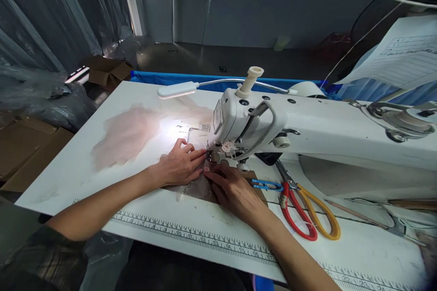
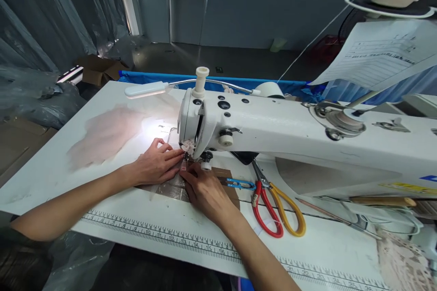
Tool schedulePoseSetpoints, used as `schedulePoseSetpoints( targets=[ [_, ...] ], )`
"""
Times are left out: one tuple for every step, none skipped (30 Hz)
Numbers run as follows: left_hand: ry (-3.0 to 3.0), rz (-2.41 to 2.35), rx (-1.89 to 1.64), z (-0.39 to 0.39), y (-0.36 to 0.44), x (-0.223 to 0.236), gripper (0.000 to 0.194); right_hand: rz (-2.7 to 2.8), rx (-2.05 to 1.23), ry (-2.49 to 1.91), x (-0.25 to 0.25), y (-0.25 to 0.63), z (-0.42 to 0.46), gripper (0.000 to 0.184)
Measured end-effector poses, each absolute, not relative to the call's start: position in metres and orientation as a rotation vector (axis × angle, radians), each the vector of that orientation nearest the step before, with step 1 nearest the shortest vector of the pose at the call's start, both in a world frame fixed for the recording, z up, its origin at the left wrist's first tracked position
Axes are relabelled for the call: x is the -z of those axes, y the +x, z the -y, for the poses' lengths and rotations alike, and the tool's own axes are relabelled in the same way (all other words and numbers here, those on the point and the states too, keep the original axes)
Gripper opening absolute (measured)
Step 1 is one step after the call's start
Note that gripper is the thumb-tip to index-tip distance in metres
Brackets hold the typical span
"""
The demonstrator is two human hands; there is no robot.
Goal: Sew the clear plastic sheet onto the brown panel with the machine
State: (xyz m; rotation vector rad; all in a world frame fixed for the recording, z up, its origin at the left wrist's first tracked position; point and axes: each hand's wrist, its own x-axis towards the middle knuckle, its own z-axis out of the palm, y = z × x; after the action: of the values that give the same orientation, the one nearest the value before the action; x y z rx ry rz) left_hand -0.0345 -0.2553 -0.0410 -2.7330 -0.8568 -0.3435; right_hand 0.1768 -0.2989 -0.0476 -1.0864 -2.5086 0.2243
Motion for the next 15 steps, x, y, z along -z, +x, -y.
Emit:
schedulePoseSetpoints(
  targets=[
    [-2.727, 0.864, 0.345, 0.2560, -0.0338, 0.0413, 0.040, 2.509, -0.228, -1.085, 0.0479, 0.1773, 0.2987, 0.031],
    [-2.723, 0.869, 0.350, 0.2565, -0.0332, 0.0417, 0.040, 2.511, -0.229, -1.086, 0.0480, 0.1777, 0.2985, 0.031],
    [-2.720, 0.873, 0.358, 0.2569, -0.0328, 0.0421, 0.040, 2.511, -0.229, -1.087, 0.0479, 0.1782, 0.2984, 0.031],
    [-2.717, 0.874, 0.368, 0.2570, -0.0327, 0.0424, 0.040, 2.509, -0.230, -1.088, 0.0476, 0.1787, 0.2982, 0.032],
    [-2.716, 0.874, 0.377, 0.2569, -0.0329, 0.0427, 0.040, 2.506, -0.234, -1.090, 0.0472, 0.1792, 0.2979, 0.032],
    [-2.718, 0.870, 0.381, 0.2565, -0.0334, 0.0430, 0.040, 2.503, -0.245, -1.089, 0.0468, 0.1797, 0.2975, 0.032],
    [-2.724, 0.861, 0.381, 0.2559, -0.0341, 0.0434, 0.039, 2.500, -0.260, -1.086, 0.0464, 0.1803, 0.2970, 0.033],
    [-2.731, 0.850, 0.381, 0.2551, -0.0351, 0.0438, 0.039, 2.498, -0.275, -1.078, 0.0462, 0.1809, 0.2964, 0.033],
    [-2.738, 0.837, 0.383, 0.2542, -0.0363, 0.0443, 0.039, 2.497, -0.291, -1.069, 0.0461, 0.1815, 0.2957, 0.033],
    [-2.744, 0.821, 0.391, 0.2532, -0.0374, 0.0448, 0.039, 2.497, -0.306, -1.060, 0.0461, 0.1821, 0.2951, 0.033],
    [-2.747, 0.805, 0.402, 0.2523, -0.0386, 0.0453, 0.039, 2.495, -0.318, -1.054, 0.0460, 0.1826, 0.2946, 0.033],
    [-2.748, 0.792, 0.415, 0.2516, -0.0395, 0.0457, 0.039, 2.492, -0.329, -1.052, 0.0460, 0.1830, 0.2943, 0.033],
    [-2.745, 0.785, 0.429, 0.2512, -0.0401, 0.0460, 0.039, 2.490, -0.339, -1.055, 0.0458, 0.1834, 0.2942, 0.033],
    [-2.741, 0.779, 0.441, 0.2510, -0.0404, 0.0462, 0.039, 2.489, -0.349, -1.063, 0.0454, 0.1836, 0.2944, 0.033],
    [-2.736, 0.773, 0.456, 0.2512, -0.0403, 0.0463, 0.038, 2.486, -0.356, -1.070, 0.0449, 0.1837, 0.2947, 0.032]
  ],
)
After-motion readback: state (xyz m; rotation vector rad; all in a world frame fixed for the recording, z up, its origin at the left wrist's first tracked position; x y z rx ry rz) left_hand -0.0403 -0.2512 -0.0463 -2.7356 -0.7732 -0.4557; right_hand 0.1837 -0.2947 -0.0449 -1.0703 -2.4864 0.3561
